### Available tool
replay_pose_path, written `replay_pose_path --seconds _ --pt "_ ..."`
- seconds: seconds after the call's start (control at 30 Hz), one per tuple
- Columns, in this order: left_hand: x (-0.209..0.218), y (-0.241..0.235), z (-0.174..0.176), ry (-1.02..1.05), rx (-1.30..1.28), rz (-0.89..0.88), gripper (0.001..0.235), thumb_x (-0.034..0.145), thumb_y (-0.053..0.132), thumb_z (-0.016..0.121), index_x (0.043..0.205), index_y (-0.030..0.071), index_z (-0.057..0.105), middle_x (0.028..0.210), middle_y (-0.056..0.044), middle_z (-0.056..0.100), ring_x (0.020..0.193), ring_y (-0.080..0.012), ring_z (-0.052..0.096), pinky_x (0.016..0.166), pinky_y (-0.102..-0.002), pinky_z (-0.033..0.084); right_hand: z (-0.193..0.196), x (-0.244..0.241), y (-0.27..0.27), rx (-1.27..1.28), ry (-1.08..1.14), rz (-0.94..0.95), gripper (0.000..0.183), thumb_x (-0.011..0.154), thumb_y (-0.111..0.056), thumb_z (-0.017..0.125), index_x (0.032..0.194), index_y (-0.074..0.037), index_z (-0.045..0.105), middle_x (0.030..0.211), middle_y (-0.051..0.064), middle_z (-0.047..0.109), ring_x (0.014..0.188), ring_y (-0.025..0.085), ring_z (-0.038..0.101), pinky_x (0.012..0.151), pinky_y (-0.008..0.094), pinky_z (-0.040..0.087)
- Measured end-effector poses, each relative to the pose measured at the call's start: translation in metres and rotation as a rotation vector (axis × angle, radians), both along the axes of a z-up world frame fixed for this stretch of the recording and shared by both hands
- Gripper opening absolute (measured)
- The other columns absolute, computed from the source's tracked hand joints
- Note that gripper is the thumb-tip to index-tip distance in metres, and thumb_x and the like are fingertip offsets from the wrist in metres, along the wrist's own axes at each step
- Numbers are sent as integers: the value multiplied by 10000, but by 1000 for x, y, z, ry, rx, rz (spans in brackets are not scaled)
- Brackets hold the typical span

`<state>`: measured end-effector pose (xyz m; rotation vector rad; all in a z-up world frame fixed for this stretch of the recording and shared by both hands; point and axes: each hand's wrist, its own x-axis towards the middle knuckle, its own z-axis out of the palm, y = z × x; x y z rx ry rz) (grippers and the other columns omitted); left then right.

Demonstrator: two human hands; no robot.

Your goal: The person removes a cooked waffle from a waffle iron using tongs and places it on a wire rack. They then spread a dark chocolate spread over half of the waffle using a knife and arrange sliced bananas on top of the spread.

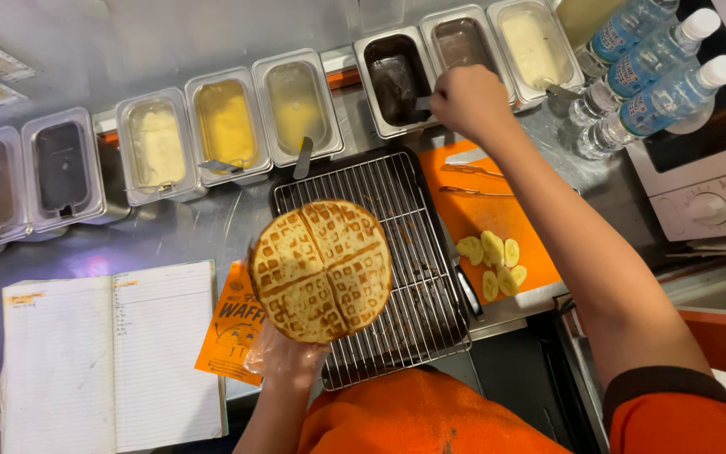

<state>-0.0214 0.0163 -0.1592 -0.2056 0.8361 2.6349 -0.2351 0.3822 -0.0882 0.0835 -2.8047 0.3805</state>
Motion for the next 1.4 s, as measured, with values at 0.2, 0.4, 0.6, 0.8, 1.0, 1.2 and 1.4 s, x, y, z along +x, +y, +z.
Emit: replay_pose_path --seconds 0.2,0.4,0.6,0.8,1.0,1.2,1.4 --pt "-46 18 50 34 -23 -11 497 1063 348 498 1494 103 458 1462 -139 547 1288 -280 587 1033 -477 529 11 40 32 -460 -179 -118 240 900 -242 662 957 -47 791 631 137 618 563 224 585 566 393 467" --pt "-118 77 77 22 37 -36 504 1069 374 484 1494 103 466 1469 -141 543 1302 -280 582 1047 -481 521 6 62 32 -832 -135 -99 249 999 -191 643 897 17 736 652 -18 566 562 52 458 497 279 351" --pt "-152 114 85 -26 47 -26 514 1075 400 471 1494 103 473 1477 -144 540 1316 -280 578 1061 -486 513 3 69 33 -1229 -190 -129 166 982 -141 641 930 -12 732 636 -40 546 482 14 383 415 214 254" --pt "-170 129 79 -51 45 -10 525 1080 426 457 1494 103 481 1485 -146 536 1330 -281 573 1076 -490 505 16 76 38 -1310 -238 -129 197 989 -158 605 934 -41 754 636 -52 530 458 5 331 408 208 218" --pt "-176 131 77 -69 34 -9 538 1086 452 444 1494 103 488 1493 -148 532 1345 -281 568 1090 -494 496 20 82 37 -1258 -216 -110 188 994 -167 625 928 -35 741 633 -46 530 470 8 351 416 209 228" --pt "-180 129 74 -89 35 -16 553 1092 478 430 1494 103 496 1501 -150 528 1359 -281 564 1104 -499 488 22 92 28 -1246 -128 -20 166 1009 -173 654 981 -21 715 672 -41 578 525 27 443 445 216 300" --pt "-156 108 58 -132 76 -74 570 1097 504 417 1494 104 503 1509 -152 524 1373 -281 559 1118 -503 480 21 172 -17 -452 220 122 195 1021 4 636 1206 -32 688 861 51 651 806 213 644 725 331 491"
